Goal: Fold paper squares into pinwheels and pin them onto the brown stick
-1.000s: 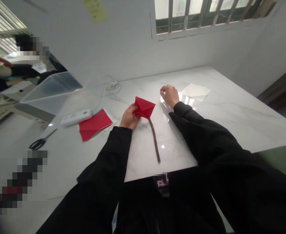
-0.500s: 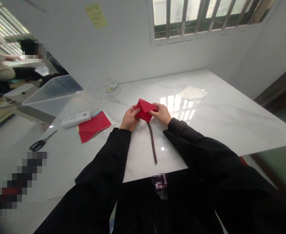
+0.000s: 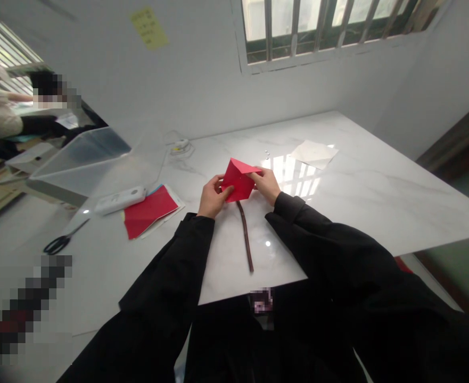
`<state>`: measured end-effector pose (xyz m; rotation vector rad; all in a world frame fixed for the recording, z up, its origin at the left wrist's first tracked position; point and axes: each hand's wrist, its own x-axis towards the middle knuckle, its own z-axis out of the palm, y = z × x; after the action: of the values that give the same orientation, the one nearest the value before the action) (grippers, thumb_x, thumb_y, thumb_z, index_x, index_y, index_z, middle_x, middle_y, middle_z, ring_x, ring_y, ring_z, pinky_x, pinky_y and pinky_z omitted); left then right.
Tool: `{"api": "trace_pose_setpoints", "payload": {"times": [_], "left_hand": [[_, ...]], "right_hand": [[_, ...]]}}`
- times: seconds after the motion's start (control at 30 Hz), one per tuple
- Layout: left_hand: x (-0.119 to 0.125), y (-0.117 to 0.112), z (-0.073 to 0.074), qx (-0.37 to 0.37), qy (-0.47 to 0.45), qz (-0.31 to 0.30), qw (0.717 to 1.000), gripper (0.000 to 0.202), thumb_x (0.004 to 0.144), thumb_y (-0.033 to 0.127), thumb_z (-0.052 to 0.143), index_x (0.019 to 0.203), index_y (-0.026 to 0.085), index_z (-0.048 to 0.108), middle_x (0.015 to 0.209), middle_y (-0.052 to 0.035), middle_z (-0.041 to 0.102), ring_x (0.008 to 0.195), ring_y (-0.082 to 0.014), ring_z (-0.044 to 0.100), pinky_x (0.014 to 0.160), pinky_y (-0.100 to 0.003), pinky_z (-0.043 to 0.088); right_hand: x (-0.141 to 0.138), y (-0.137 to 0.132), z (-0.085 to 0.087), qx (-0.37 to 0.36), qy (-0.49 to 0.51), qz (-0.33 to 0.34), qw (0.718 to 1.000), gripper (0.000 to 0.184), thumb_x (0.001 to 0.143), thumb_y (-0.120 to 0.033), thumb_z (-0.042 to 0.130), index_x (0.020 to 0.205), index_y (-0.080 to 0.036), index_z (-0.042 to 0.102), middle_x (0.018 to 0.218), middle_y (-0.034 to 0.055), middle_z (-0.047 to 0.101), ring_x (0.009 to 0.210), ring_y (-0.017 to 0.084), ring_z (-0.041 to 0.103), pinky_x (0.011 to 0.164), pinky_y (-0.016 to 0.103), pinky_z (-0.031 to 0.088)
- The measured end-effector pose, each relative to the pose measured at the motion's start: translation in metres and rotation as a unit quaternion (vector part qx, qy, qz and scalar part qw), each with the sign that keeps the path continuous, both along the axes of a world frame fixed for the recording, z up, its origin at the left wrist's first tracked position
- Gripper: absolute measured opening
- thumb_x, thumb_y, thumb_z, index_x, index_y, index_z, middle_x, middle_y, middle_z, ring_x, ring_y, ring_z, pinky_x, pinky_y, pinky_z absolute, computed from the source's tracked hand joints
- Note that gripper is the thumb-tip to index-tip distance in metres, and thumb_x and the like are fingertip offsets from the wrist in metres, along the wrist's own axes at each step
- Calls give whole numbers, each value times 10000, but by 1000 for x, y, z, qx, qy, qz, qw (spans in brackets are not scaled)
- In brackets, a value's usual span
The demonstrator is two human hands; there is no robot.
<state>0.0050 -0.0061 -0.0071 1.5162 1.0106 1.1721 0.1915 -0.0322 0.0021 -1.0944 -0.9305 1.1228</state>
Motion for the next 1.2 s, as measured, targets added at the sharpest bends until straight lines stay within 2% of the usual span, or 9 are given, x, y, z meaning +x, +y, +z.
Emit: {"api": "trace_pose_setpoints", "payload": {"times": [0.1, 0.2, 0.37, 0.43, 0.57, 0.77, 0.87, 1.07, 1.2], "left_hand": [[-1, 2, -1, 16, 29, 56, 998, 270, 800, 345, 749, 1014, 181, 741, 890, -69, 754, 696, -168, 651, 619, -264, 517], [-2, 1, 2, 33, 65, 106, 992, 232, 846, 369, 705, 986, 190, 750, 872, -59, 745, 645, -149, 619, 573, -248, 483], [-1, -7, 7, 62, 118, 67, 989, 526, 724, 295, 820, 1228, 241, 680, 1055, -59, 744, 682, -150, 654, 591, -256, 522], [0, -9, 7, 64, 126, 58, 988, 551, 718, 249, 802, 1251, 243, 662, 1027, -47, 738, 680, -153, 659, 595, -260, 528], [0, -11, 9, 88, 149, 90, 981, 363, 783, 229, 725, 1145, 233, 691, 881, -15, 711, 640, -144, 627, 625, -268, 521], [-2, -13, 13, 113, 189, 146, 964, 184, 906, 299, 622, 1057, 240, 709, 834, -3, 698, 657, -149, 606, 647, -263, 463], [-2, -11, 12, 111, 184, 167, 962, 174, 944, 327, 583, 1008, 240, 720, 808, -5, 694, 655, -155, 593, 643, -261, 434], [0, -11, 14, 118, 110, 152, 975, 124, 924, 308, 626, 957, 236, 721, 849, -9, 697, 659, -155, 562, 638, -252, 404], [-1, -12, 15, 102, 104, 168, 975, 248, 961, 428, 617, 839, 225, 690, 686, 11, 603, 612, -156, 488, 609, -259, 342]], "right_hand": [[-3, -3, 3, 0, 6, 7, 1000, 275, 721, -373, 742, 916, -180, 733, 841, 17, 701, 772, 152, 623, 594, 228, 470], [-5, -4, 2, -6, 12, -2, 1000, 280, 710, -362, 727, 927, -184, 734, 854, 15, 702, 777, 152, 614, 593, 227, 447], [-6, 1, -2, -45, 52, -25, 997, 339, 714, -425, 723, 961, -194, 731, 896, 16, 701, 798, 155, 603, 605, 235, 447], [-5, 2, -3, -56, 59, -23, 996, 335, 695, -405, 724, 958, -196, 726, 908, 14, 699, 801, 153, 600, 607, 233, 442], [-3, 1, -1, -64, 50, -7, 997, 260, 678, -362, 712, 882, -201, 700, 889, 13, 688, 786, 144, 572, 593, 224, 408], [-7, -6, 8, -60, 66, 39, 995, 191, 682, -298, 693, 846, -204, 667, 869, 11, 684, 802, 140, 591, 623, 229, 423], [-9, -9, 11, -59, 87, 57, 993, 180, 673, -256, 699, 839, -200, 660, 836, 4, 672, 776, 129, 591, 629, 225, 437], [-9, -8, 11, -71, 119, 62, 988, 136, 688, -213, 663, 822, -208, 644, 829, 10, 692, 764, 126, 622, 650, 224, 473], [-8, -7, 10, -69, 123, 64, 988, 172, 663, -178, 635, 832, -203, 652, 817, -2, 703, 760, 121, 636, 678, 225, 496]]}}
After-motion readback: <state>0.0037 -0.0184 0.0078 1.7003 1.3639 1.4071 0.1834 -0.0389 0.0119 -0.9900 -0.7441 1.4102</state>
